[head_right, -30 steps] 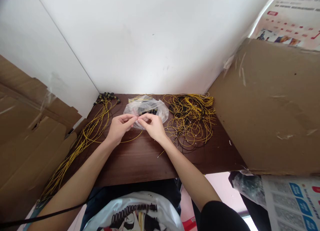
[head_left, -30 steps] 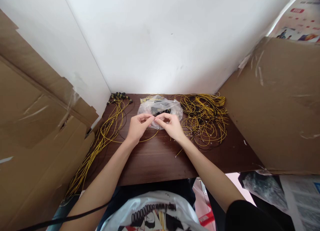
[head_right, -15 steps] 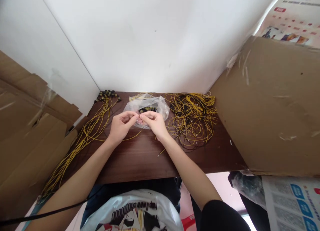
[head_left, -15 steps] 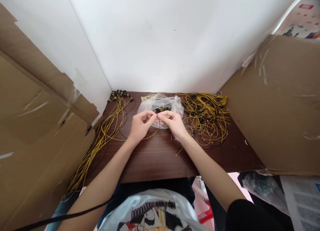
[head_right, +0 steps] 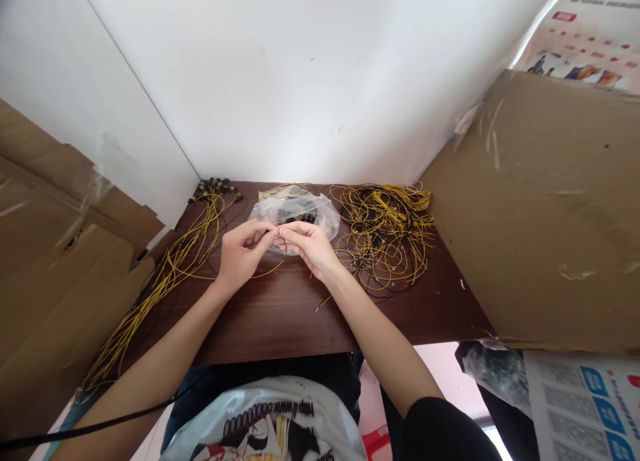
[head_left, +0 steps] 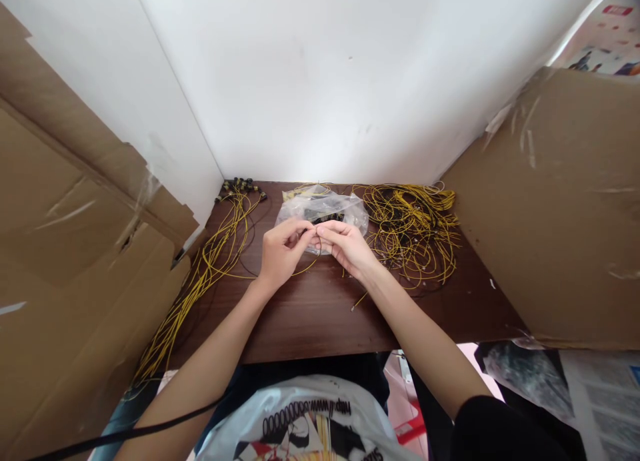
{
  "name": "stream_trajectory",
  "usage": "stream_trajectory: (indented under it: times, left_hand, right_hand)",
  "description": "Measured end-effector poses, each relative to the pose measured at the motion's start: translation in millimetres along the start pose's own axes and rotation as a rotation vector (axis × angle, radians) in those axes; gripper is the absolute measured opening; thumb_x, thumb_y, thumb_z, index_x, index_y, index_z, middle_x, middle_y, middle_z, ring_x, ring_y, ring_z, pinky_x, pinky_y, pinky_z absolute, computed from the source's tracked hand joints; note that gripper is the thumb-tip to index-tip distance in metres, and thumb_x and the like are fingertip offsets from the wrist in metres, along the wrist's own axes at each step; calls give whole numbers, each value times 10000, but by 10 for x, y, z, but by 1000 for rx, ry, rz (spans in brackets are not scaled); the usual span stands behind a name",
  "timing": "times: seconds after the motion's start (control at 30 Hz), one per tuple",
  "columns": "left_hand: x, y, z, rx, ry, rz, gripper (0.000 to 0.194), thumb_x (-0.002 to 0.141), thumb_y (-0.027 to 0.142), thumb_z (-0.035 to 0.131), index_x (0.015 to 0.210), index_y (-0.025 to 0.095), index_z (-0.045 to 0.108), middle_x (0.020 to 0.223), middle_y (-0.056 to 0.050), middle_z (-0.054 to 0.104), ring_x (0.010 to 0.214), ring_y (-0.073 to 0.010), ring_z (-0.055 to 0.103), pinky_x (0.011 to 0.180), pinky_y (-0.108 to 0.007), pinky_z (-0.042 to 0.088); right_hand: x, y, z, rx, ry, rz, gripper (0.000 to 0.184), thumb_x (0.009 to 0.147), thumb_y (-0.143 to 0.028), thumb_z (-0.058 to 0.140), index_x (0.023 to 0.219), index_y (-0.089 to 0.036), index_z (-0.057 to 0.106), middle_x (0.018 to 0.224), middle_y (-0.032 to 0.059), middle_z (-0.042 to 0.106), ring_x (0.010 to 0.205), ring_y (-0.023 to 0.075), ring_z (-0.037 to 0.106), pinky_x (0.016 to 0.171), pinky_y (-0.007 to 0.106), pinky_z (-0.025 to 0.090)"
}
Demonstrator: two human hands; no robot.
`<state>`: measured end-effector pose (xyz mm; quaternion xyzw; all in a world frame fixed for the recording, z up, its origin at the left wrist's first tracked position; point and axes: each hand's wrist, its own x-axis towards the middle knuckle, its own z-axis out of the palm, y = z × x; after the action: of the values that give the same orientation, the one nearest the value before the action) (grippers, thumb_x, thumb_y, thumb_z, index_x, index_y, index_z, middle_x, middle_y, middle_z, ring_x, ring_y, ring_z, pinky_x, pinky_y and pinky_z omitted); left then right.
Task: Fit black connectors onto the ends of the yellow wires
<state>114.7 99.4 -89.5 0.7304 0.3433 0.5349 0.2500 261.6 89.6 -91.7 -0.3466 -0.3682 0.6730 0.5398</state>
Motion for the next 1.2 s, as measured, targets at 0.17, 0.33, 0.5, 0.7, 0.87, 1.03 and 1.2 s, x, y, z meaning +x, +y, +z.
stream_trajectory:
  times: [0.17, 0.33, 0.5, 0.7, 0.87, 1.03, 1.2]
  left_hand:
    - [-8, 7, -2, 13, 2, 0, 91, 806, 229, 595, 768, 168, 650, 599, 36, 509, 491, -64, 334, 494, -213, 292]
    - [-10, 1, -7, 27, 3, 23, 83, 809, 214, 593, 764, 168, 646, 588, 40, 481, 494, -66, 334, 500, -216, 292]
    - [-11, -9, -8, 22, 4, 52, 70, 812, 195, 594, 774, 166, 646, 614, 36, 495, 514, -65, 355, 511, -212, 303]
    - [-15, -9, -12, 16, 6, 49, 43, 799, 187, 615, 787, 166, 652, 590, 49, 487, 492, -53, 335, 494, -203, 295]
    - [-12, -7, -12, -3, 1, 40, 54, 805, 192, 606, 788, 167, 651, 625, 39, 542, 493, -53, 349, 492, -201, 304]
    - [-19, -26, -4, -19, -6, -1, 68, 805, 208, 598, 805, 168, 653, 664, 26, 591, 482, -52, 357, 482, -201, 313]
    - [-11, -24, -13, -61, -13, -73, 87, 799, 230, 598, 824, 170, 656, 671, 16, 607, 479, -55, 385, 459, -193, 316]
  right_hand:
    - [-10, -3, 0, -13, -3, -16, 160, 636, -268, 777, 738, -171, 700, 687, -9, 690, 617, 65, 614, 632, 190, 505]
    - [-1, -11, -11, -9, -14, 10, 158, 642, -254, 775, 753, -161, 712, 682, -4, 685, 614, 50, 600, 625, 165, 495]
    - [10, -8, -33, -9, -43, 49, 162, 652, -268, 769, 770, -172, 715, 718, -3, 691, 652, 60, 611, 681, 188, 506]
    - [6, -16, -48, 11, -115, 84, 159, 687, -268, 749, 797, -166, 699, 723, -2, 680, 675, 61, 610, 706, 194, 495]
    - [-10, -26, -42, 13, -204, 79, 147, 740, -288, 709, 797, -158, 671, 709, -1, 654, 674, 59, 589, 667, 183, 470]
    - [-24, -33, -3, -42, -218, 61, 185, 751, -343, 692, 753, -168, 633, 698, -5, 624, 657, 73, 561, 660, 217, 461]
    - [-29, -40, 17, -75, -213, 71, 226, 744, -388, 686, 741, -174, 613, 700, -4, 598, 686, 98, 563, 686, 249, 462]
